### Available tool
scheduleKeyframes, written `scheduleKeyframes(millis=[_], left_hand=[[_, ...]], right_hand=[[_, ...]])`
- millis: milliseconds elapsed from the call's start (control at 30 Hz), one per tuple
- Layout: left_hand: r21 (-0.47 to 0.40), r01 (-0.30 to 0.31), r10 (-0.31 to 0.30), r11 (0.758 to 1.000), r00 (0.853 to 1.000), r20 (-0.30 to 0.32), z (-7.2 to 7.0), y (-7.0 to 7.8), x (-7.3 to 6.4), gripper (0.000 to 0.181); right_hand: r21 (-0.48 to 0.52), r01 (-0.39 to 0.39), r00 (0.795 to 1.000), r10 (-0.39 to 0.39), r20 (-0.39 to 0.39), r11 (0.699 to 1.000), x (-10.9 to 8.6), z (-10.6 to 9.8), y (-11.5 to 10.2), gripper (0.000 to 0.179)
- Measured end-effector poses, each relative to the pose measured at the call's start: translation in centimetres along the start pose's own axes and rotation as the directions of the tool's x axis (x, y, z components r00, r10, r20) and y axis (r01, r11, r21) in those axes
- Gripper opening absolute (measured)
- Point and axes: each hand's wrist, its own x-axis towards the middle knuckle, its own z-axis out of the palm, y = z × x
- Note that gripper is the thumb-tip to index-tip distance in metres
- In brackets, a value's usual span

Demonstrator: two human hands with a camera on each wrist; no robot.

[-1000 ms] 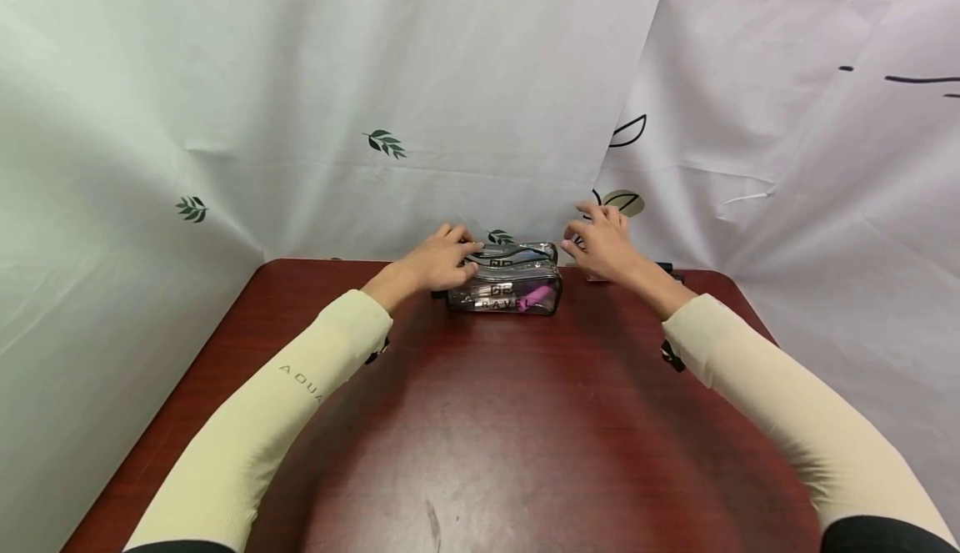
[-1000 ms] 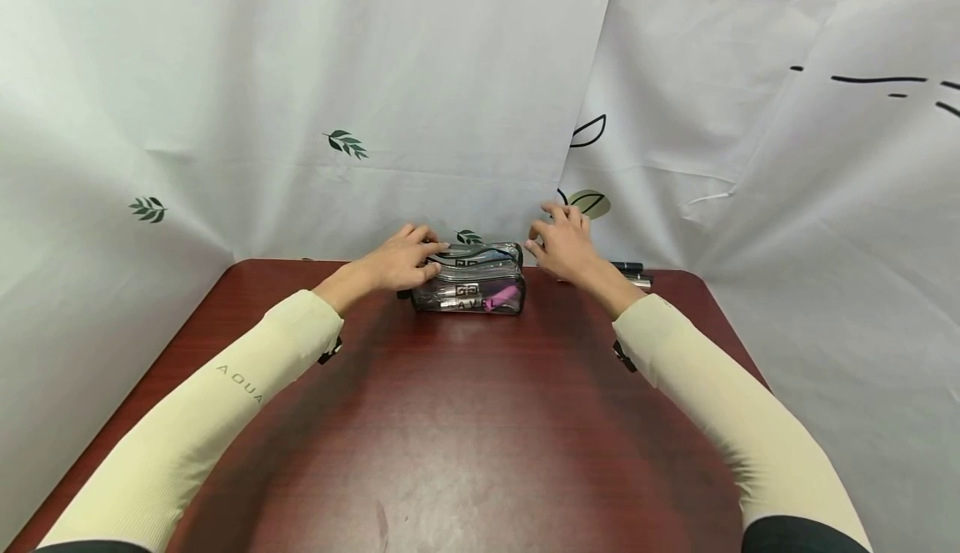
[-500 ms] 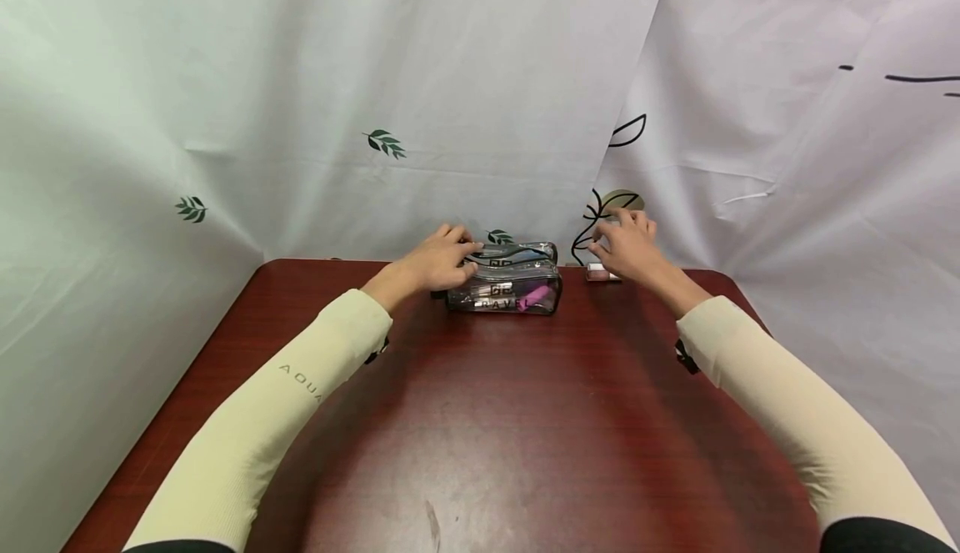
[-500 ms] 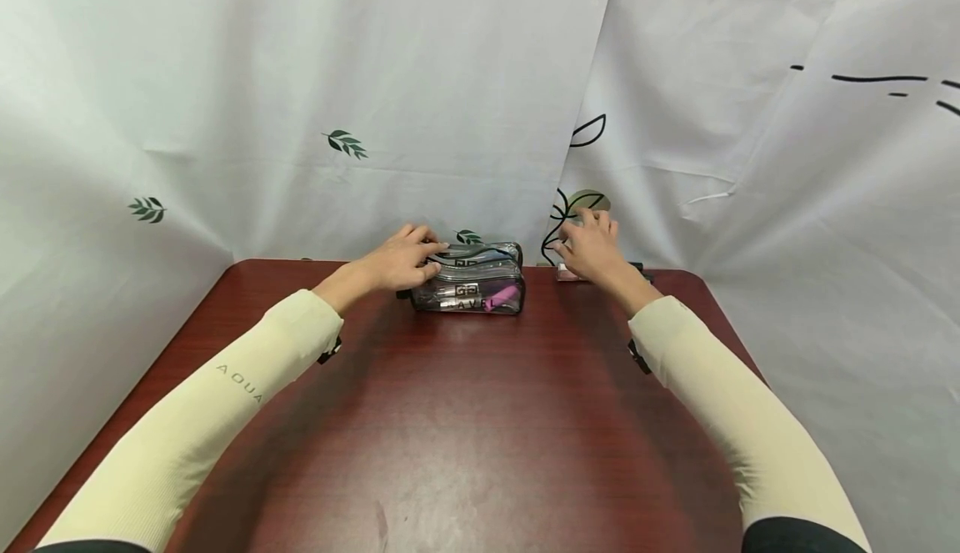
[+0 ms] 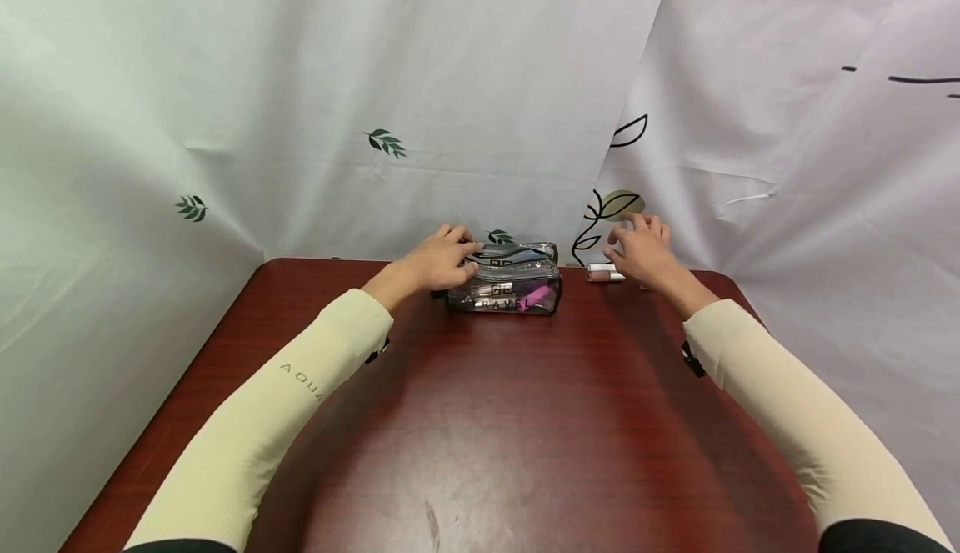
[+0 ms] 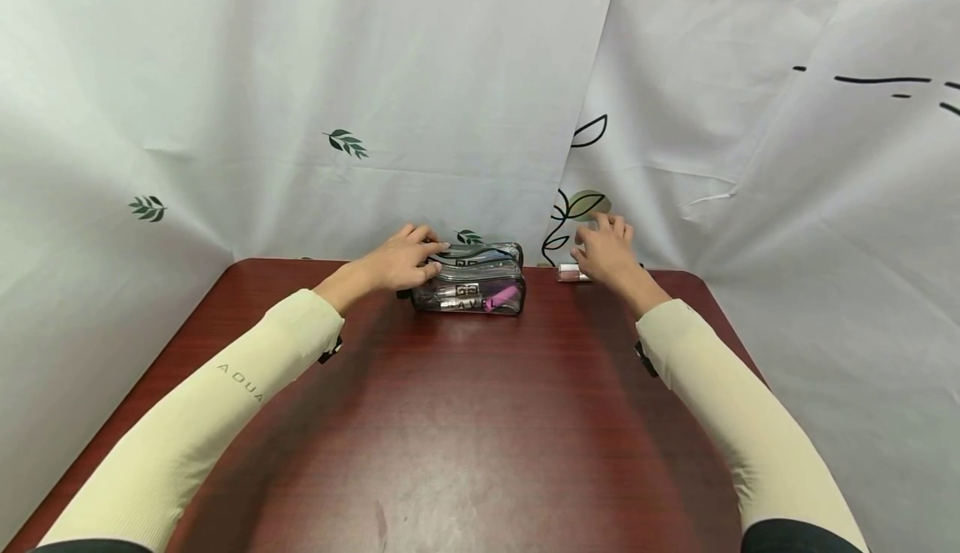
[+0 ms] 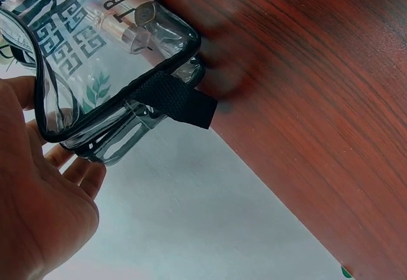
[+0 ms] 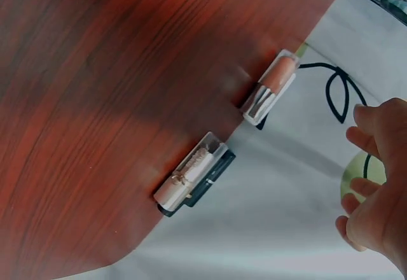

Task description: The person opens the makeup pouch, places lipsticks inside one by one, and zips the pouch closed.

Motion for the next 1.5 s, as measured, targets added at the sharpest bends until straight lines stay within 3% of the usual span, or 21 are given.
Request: scheduleKeyframes(millis=[267, 300, 433, 500, 567, 800, 1033, 1100, 1200, 1300, 1433, 1500], left_hand=[[0.039, 0.045, -0.046, 0.998, 0.999, 0.015, -4.9, 5.9, -3.8, 0.064], [0.029, 0.052, -0.052, 0.998, 0.999, 0.016, -4.8, 5.9, -3.6, 0.063], [0.007, 0.045, -0.045, 0.999, 0.998, 0.045, -7.7, 9.0, -5.6, 0.060], [-0.008, 0.050, -0.049, 0.999, 0.997, 0.058, -8.5, 9.8, -6.1, 0.060], [-0.011, 0.051, -0.051, 0.999, 0.997, 0.061, -8.5, 9.8, -6.1, 0.060], [0.047, 0.030, -0.031, 0.998, 0.999, 0.011, -5.5, 6.7, -4.3, 0.062], [-0.030, 0.046, -0.044, 0.998, 0.998, 0.054, -8.1, 9.3, -5.9, 0.060], [-0.027, 0.045, -0.043, 0.999, 0.997, 0.058, -8.1, 9.3, -5.9, 0.061], [0.021, 0.026, -0.027, 0.999, 0.999, 0.027, -6.6, 7.7, -5.0, 0.061], [0.023, 0.029, -0.030, 0.999, 0.999, 0.027, -6.4, 7.4, -4.8, 0.060], [-0.033, 0.052, -0.050, 0.998, 0.997, 0.056, -8.0, 9.2, -5.9, 0.059], [-0.017, 0.051, -0.050, 0.999, 0.997, 0.052, -8.3, 9.7, -6.1, 0.059]], right_hand=[[-0.056, -0.005, 1.000, 0.006, 0.019, 0.998, 0.0, 1.3, 0.7, 0.030], [-0.058, -0.005, 1.000, 0.006, 0.018, 0.998, -0.1, 1.5, 0.8, 0.029], [-0.062, -0.007, 1.000, 0.009, 0.024, 0.998, -0.2, 2.6, 1.3, 0.029], [-0.067, -0.013, 0.999, 0.016, 0.035, 0.998, -0.2, 3.0, 1.5, 0.029], [-0.078, -0.018, 0.999, 0.022, 0.048, 0.997, -0.1, 3.4, 1.7, 0.030], [-0.096, -0.015, 0.998, 0.020, 0.054, 0.995, -0.3, 4.5, 2.1, 0.035], [-0.110, -0.018, 0.996, 0.028, 0.084, 0.994, -0.6, 5.2, 2.5, 0.033], [-0.115, -0.015, 0.995, 0.026, 0.096, 0.993, -0.6, 5.4, 2.7, 0.029], [-0.121, -0.004, 0.995, 0.017, 0.102, 0.993, -0.6, 5.6, 2.8, 0.023], [-0.119, 0.006, 0.996, 0.005, 0.095, 0.993, -0.6, 5.7, 2.8, 0.020], [-0.113, 0.012, 0.996, -0.002, 0.086, 0.994, -0.5, 5.8, 2.8, 0.019], [-0.111, 0.011, 0.996, -0.001, 0.088, 0.994, -0.6, 5.8, 2.7, 0.019]])
